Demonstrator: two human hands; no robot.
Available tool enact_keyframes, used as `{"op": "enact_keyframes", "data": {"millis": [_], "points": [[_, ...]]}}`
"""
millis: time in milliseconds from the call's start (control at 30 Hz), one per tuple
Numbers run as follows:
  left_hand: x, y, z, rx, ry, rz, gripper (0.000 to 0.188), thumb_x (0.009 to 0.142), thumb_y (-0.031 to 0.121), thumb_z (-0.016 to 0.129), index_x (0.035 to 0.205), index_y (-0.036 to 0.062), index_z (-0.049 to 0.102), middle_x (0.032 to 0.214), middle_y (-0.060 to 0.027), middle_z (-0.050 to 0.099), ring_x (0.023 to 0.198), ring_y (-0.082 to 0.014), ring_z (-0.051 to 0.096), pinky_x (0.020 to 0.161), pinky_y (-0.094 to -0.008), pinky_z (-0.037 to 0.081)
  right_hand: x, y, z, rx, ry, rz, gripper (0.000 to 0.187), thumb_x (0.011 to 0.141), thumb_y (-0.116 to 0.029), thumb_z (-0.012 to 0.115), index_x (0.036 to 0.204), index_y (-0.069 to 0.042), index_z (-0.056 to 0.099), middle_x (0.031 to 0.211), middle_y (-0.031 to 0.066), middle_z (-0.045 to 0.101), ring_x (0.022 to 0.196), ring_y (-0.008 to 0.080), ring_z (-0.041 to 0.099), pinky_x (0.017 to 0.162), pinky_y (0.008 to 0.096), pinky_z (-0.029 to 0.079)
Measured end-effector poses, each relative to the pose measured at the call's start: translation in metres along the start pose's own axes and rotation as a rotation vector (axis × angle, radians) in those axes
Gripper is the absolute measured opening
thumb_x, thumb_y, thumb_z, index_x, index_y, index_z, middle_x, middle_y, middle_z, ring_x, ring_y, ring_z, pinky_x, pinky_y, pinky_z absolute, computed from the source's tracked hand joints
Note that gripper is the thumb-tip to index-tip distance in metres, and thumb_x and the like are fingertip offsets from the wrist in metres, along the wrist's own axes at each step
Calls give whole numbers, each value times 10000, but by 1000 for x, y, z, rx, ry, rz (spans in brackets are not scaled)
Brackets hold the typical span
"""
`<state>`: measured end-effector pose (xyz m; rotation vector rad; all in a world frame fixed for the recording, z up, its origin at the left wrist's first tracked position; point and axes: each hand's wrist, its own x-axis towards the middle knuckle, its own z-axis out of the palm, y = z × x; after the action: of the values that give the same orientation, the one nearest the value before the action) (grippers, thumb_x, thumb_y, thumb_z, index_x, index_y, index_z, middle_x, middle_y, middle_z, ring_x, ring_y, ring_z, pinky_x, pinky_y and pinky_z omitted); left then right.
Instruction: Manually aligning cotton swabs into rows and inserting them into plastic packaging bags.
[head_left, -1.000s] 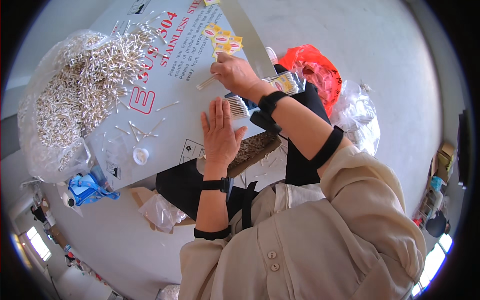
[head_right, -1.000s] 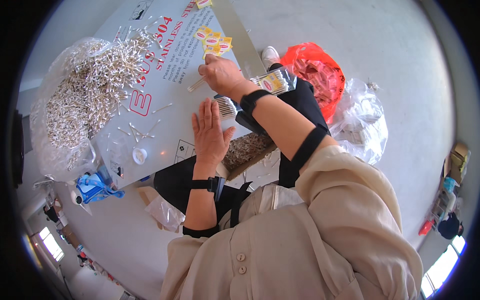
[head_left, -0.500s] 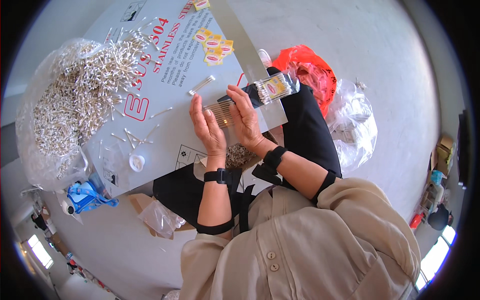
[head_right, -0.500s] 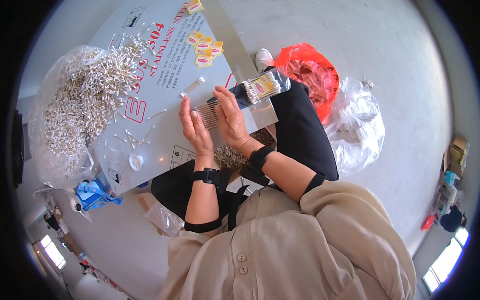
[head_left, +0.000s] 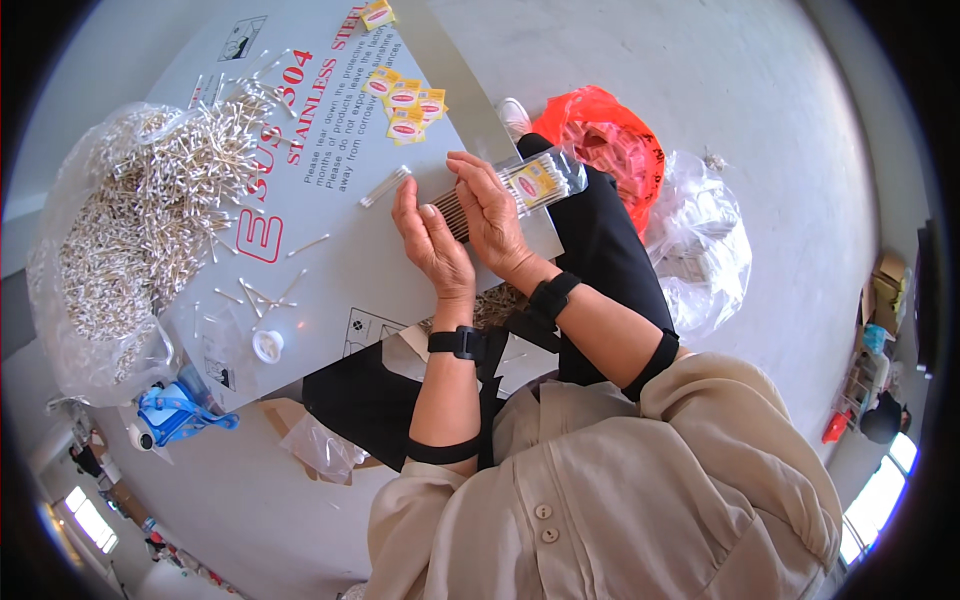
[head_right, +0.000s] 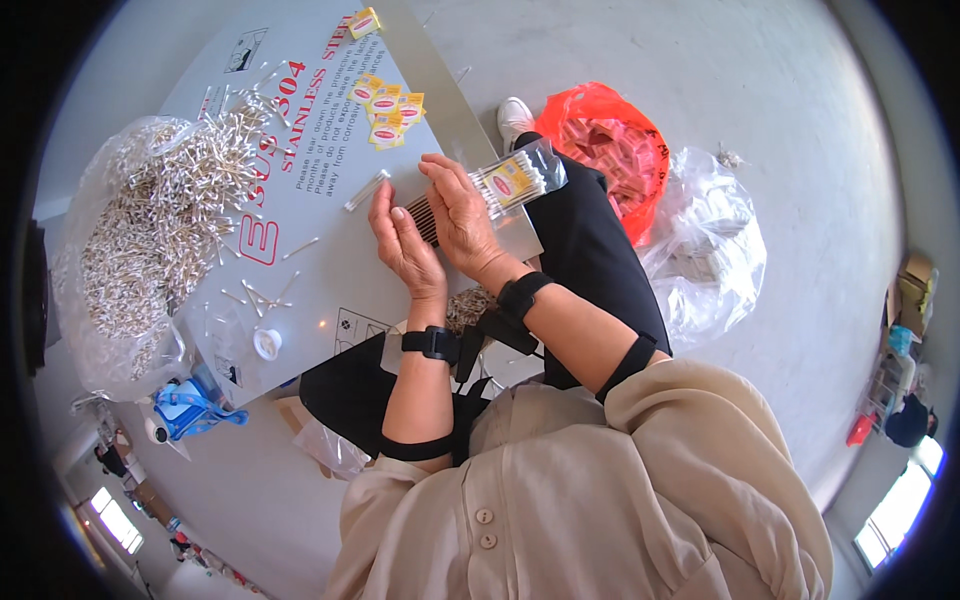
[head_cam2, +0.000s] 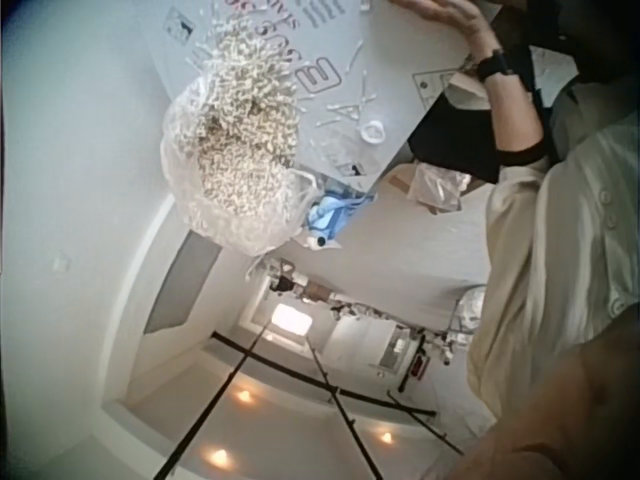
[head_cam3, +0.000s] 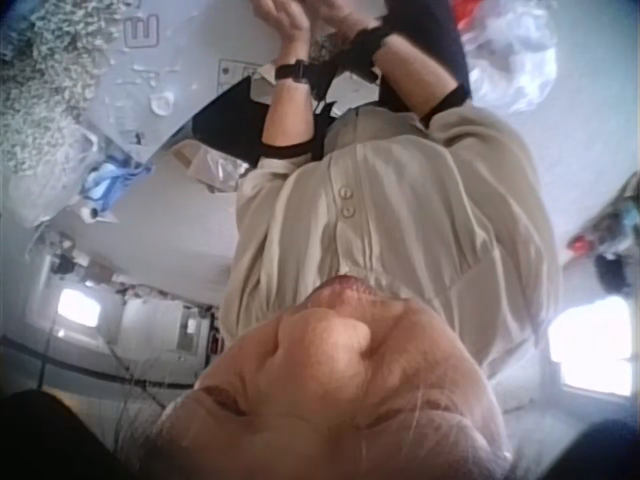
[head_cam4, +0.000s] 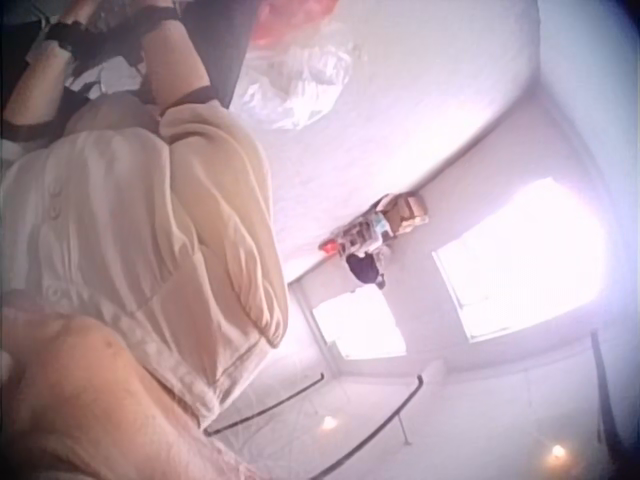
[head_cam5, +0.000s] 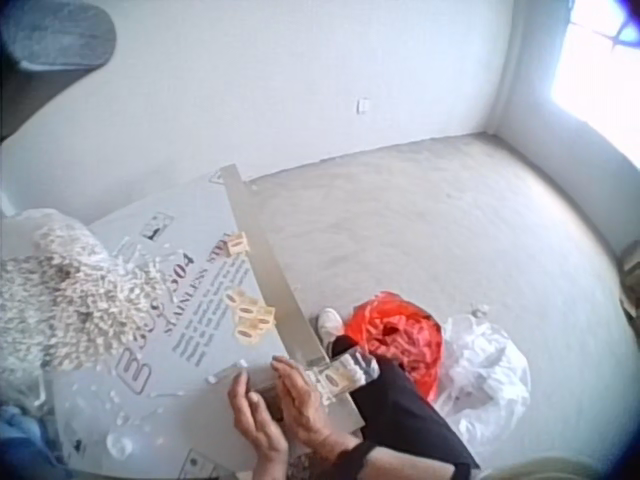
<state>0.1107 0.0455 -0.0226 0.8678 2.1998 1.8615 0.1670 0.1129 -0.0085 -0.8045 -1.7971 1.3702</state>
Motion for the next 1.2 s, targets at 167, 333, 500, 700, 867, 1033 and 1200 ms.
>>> {"op": "enact_keyframes", "data": {"millis": [167,333,500,700,867,1033,1200], "points": [[1,6,-9,46,-57,43,449,1048,283,409,1371,-23,467,1398,-196,478,1314,-332,446,1108,-420,344,-3,-2,-6,-21,-19,5,261,982,-21,493,1230,-2,574,1330,160,556,1181,292,574,987,328,448],[-10,9,-33,371,-264,188,523,1015,304,468,1436,2,393,1508,-208,363,1410,-379,329,1149,-491,266,-13,-17,-42,-238,-45,-199,318,849,22,625,1164,-7,598,1242,168,587,1135,357,584,936,388,492],[-16,23,-32,808,-514,239,717,961,396,550,1519,44,270,1604,-167,206,1492,-332,171,1186,-551,108,-17,-9,-94,-312,127,-134,306,842,47,622,1143,-9,612,1236,153,595,1132,293,598,942,355,497],[-14,29,-18,807,-513,256,701,937,340,590,1502,39,304,1588,-154,253,1486,-324,195,1183,-543,132,1,-6,-118,-912,-160,-278,472,925,-256,593,1360,-92,512,1480,104,431,1407,293,341,1178,492,178],[14,30,-5,693,-379,331,423,822,133,690,1220,66,562,1311,-111,503,1308,-310,414,1070,-497,303,-5,12,-121,-1045,-372,-241,631,942,-412,541,1481,-122,387,1576,80,305,1479,253,218,1192,541,90],[41,30,13,630,-432,337,239,719,42,746,938,101,668,1035,-34,580,1096,-274,513,939,-443,389,-8,14,-119,-998,-407,-161,678,934,-418,551,1506,-127,336,1590,76,274,1477,256,223,1191,536,107],[46,30,22,625,-486,360,170,715,51,751,864,98,686,973,-31,598,1065,-260,523,916,-425,391,-9,14,-122,-976,-428,-149,714,931,-427,554,1525,-129,293,1596,79,261,1472,260,234,1192,522,122]]}}
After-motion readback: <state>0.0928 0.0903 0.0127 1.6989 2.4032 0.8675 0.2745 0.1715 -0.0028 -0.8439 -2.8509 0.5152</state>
